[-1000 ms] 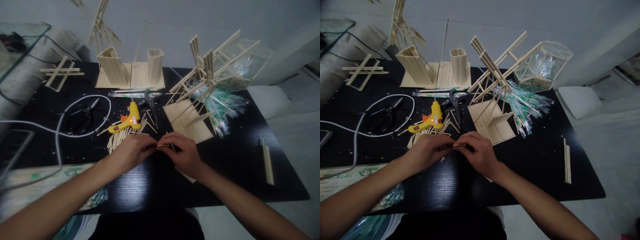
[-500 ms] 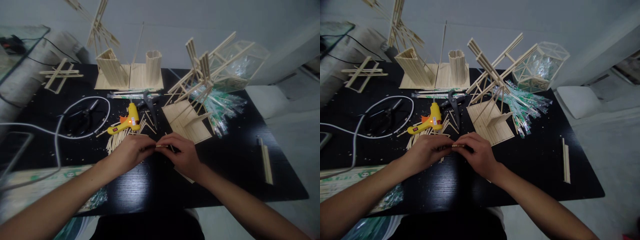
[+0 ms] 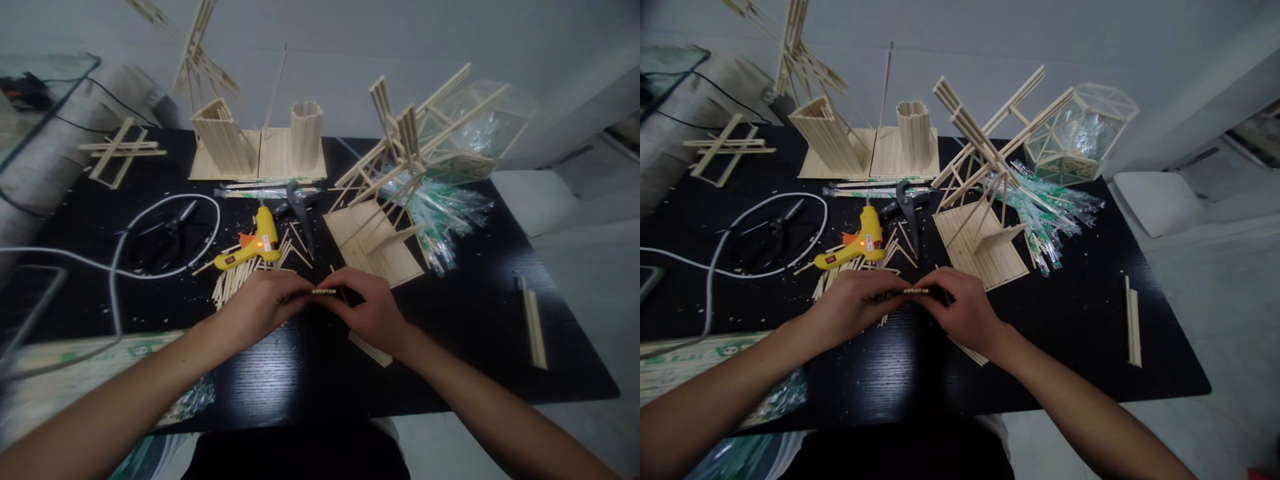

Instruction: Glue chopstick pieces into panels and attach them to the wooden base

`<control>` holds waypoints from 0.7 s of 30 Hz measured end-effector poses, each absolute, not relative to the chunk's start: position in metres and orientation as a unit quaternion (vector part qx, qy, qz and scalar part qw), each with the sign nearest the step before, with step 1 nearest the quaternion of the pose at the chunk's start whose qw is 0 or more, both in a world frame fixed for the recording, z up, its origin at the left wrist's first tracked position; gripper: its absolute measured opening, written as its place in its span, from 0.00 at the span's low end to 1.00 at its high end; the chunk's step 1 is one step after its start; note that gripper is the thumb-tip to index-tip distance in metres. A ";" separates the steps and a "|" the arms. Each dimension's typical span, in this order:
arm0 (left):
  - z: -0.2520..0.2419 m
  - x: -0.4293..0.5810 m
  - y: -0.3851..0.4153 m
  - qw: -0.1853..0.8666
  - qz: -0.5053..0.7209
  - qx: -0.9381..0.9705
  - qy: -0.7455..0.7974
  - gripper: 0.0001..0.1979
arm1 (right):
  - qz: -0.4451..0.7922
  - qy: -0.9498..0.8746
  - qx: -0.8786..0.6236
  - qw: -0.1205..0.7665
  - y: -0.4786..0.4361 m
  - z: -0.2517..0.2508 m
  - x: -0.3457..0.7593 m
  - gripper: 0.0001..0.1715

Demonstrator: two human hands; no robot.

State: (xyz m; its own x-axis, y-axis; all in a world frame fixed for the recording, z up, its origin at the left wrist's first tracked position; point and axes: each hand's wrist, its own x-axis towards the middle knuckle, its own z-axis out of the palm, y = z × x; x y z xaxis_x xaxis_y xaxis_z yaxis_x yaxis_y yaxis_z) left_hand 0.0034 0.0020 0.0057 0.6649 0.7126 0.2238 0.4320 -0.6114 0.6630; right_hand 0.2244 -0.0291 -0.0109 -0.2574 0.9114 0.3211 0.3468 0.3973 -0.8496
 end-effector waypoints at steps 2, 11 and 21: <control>0.005 0.004 0.002 0.290 0.242 0.865 0.331 0.06 | 0.334 -0.722 -0.437 0.420 -0.029 -0.011 0.226 0.05; 0.004 0.005 0.002 0.266 0.262 0.869 0.326 0.03 | 0.328 -0.738 -0.444 0.387 -0.028 -0.015 0.231 0.03; 0.001 0.005 0.000 0.263 0.251 0.871 0.331 0.03 | 0.306 -0.735 -0.446 0.409 -0.030 -0.020 0.231 0.06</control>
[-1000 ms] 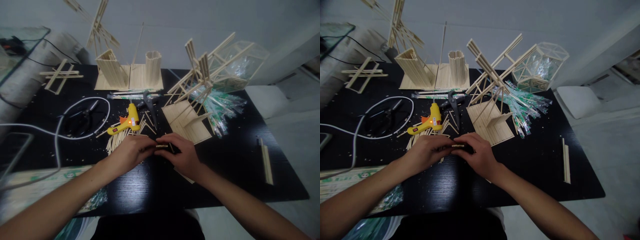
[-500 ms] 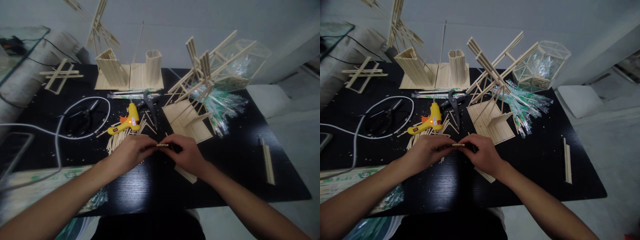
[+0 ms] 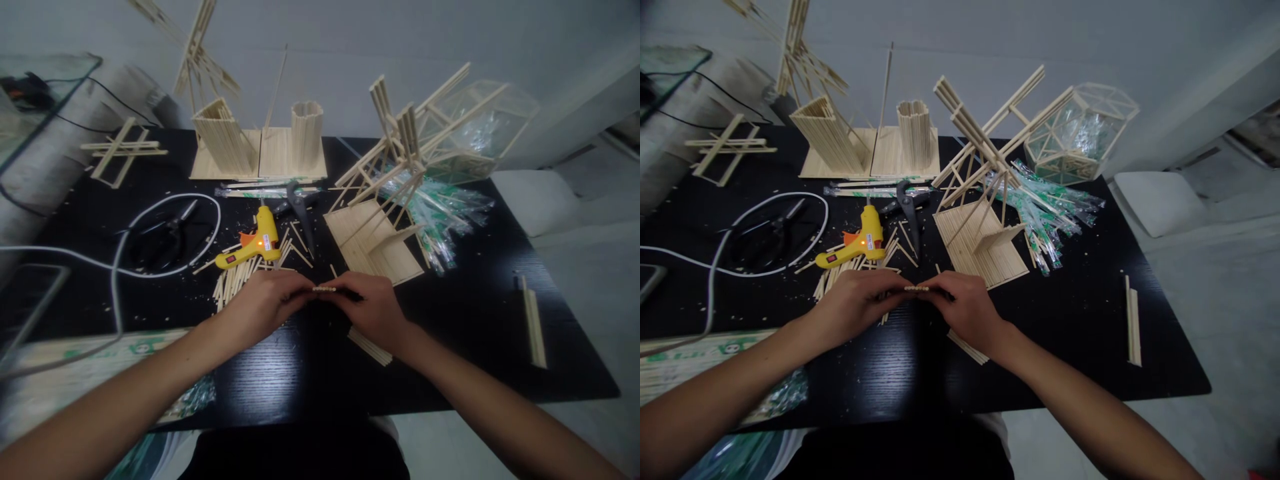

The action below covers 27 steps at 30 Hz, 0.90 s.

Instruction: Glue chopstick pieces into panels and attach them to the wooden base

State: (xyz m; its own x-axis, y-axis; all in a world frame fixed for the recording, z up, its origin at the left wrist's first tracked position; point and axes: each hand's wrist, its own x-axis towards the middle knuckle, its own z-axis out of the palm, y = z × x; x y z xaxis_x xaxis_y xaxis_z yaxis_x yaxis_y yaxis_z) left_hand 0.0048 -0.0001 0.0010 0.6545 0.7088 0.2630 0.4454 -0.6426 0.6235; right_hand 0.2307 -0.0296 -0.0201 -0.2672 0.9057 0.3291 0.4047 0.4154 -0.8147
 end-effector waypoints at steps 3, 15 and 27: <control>0.001 0.005 0.000 0.266 0.254 0.870 0.328 0.03 | 0.307 -0.734 -0.444 0.413 -0.030 -0.021 0.230 0.06; 0.002 0.004 0.001 0.269 0.255 0.867 0.333 0.03 | 0.321 -0.739 -0.440 0.397 -0.027 -0.021 0.233 0.06; 0.006 0.004 0.000 0.293 0.265 0.853 0.342 0.03 | 0.325 -0.728 -0.437 0.416 -0.027 -0.014 0.231 0.05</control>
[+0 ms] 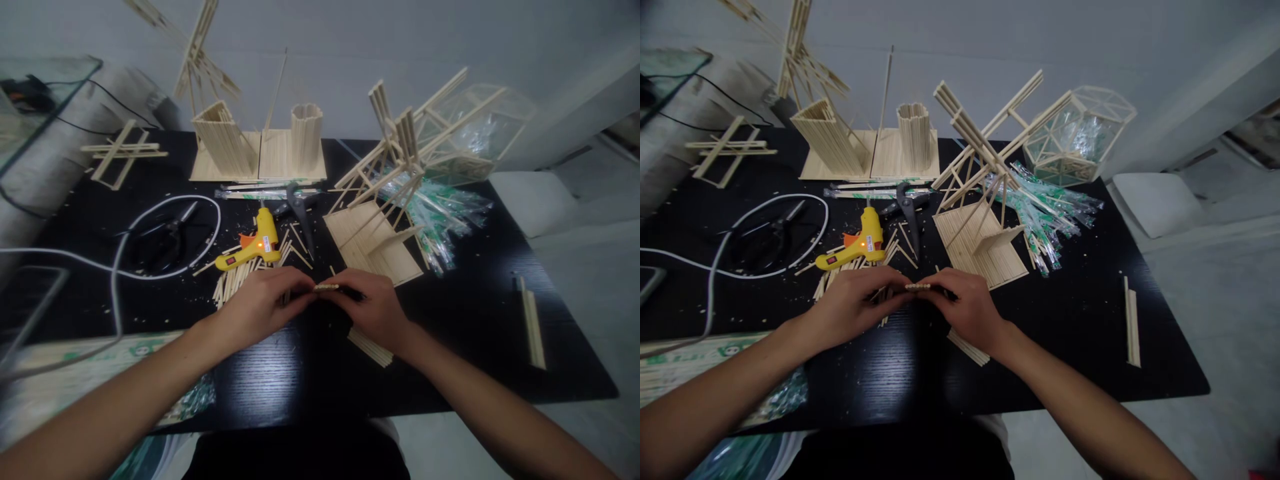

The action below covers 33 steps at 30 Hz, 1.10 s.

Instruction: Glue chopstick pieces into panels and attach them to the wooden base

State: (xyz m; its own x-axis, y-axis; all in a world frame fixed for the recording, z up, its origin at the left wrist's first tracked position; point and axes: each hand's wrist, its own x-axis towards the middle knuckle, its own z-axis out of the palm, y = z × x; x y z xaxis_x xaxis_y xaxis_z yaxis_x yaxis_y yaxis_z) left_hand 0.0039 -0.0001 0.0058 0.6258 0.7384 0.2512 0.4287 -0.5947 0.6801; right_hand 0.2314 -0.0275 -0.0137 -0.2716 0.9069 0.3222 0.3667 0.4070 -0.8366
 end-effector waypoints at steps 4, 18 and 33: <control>0.004 0.004 -0.001 0.291 0.276 0.849 0.344 0.05 | 0.320 -0.724 -0.438 0.427 -0.028 -0.013 0.232 0.06; 0.009 0.005 -0.003 0.288 0.311 0.837 0.347 0.07 | 0.240 -0.759 -0.401 0.453 -0.029 -0.013 0.233 0.11; 0.011 0.005 -0.004 0.270 0.346 0.840 0.319 0.09 | 0.159 -0.785 -0.359 0.479 -0.032 -0.013 0.236 0.17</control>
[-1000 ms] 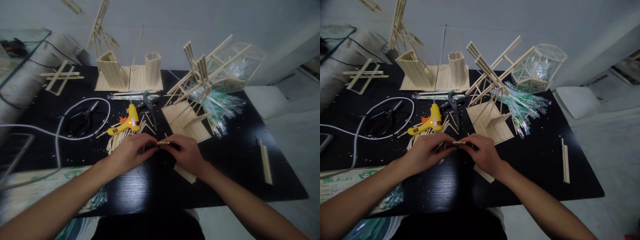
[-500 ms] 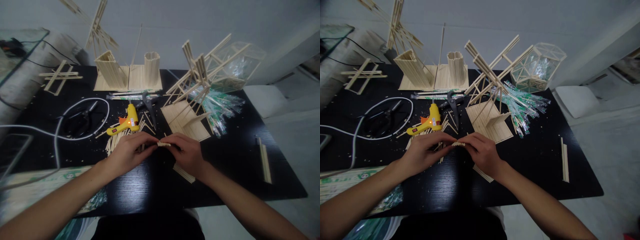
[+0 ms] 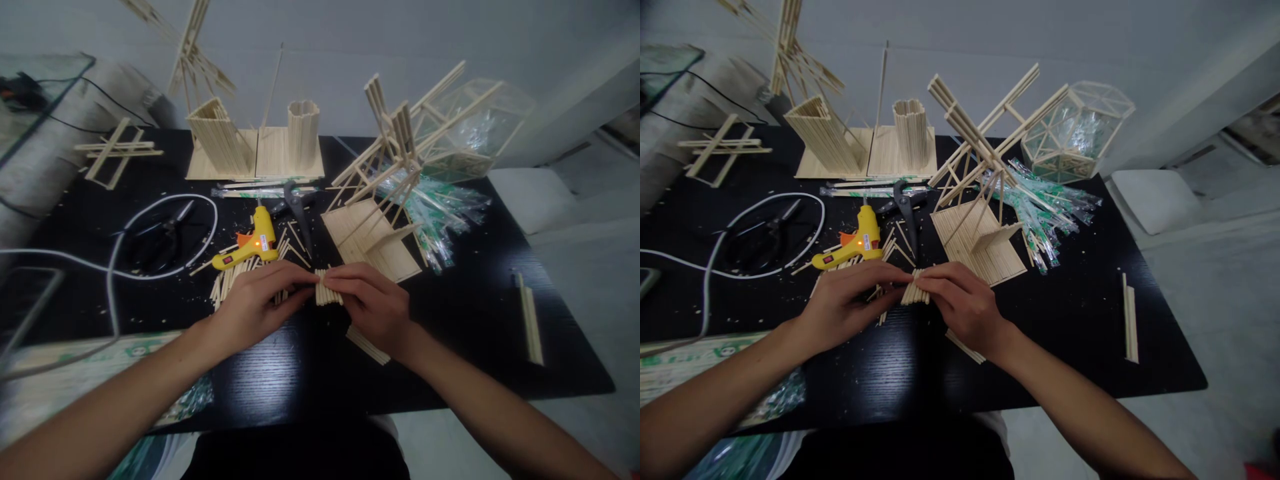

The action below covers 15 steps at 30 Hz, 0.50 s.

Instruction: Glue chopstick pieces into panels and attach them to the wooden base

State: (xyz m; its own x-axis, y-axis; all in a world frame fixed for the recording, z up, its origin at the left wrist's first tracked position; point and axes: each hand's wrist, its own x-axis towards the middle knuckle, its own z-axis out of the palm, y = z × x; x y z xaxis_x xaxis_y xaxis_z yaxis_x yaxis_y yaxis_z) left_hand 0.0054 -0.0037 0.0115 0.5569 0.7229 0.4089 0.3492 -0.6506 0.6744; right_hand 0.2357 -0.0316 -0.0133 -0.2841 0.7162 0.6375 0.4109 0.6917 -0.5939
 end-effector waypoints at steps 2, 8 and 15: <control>0.012 0.006 -0.004 0.272 0.349 0.838 0.321 0.09 | 0.162 -0.785 -0.360 0.478 -0.032 -0.013 0.236 0.17; 0.014 0.007 -0.007 0.295 0.349 0.825 0.333 0.09 | 0.164 -0.782 -0.366 0.477 -0.033 -0.012 0.235 0.17; 0.014 0.004 -0.007 0.290 0.365 0.795 0.388 0.09 | 0.156 -0.789 -0.348 0.482 -0.034 -0.010 0.235 0.18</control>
State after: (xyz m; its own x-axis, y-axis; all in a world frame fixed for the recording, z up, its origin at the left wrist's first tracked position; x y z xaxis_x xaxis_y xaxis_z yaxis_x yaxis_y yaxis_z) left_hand 0.0040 -0.0068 0.0142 0.4321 0.8286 0.3559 0.4048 -0.5308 0.7446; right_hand 0.2347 -0.0344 -0.0097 -0.2939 0.6992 0.6518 0.3980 0.7095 -0.5816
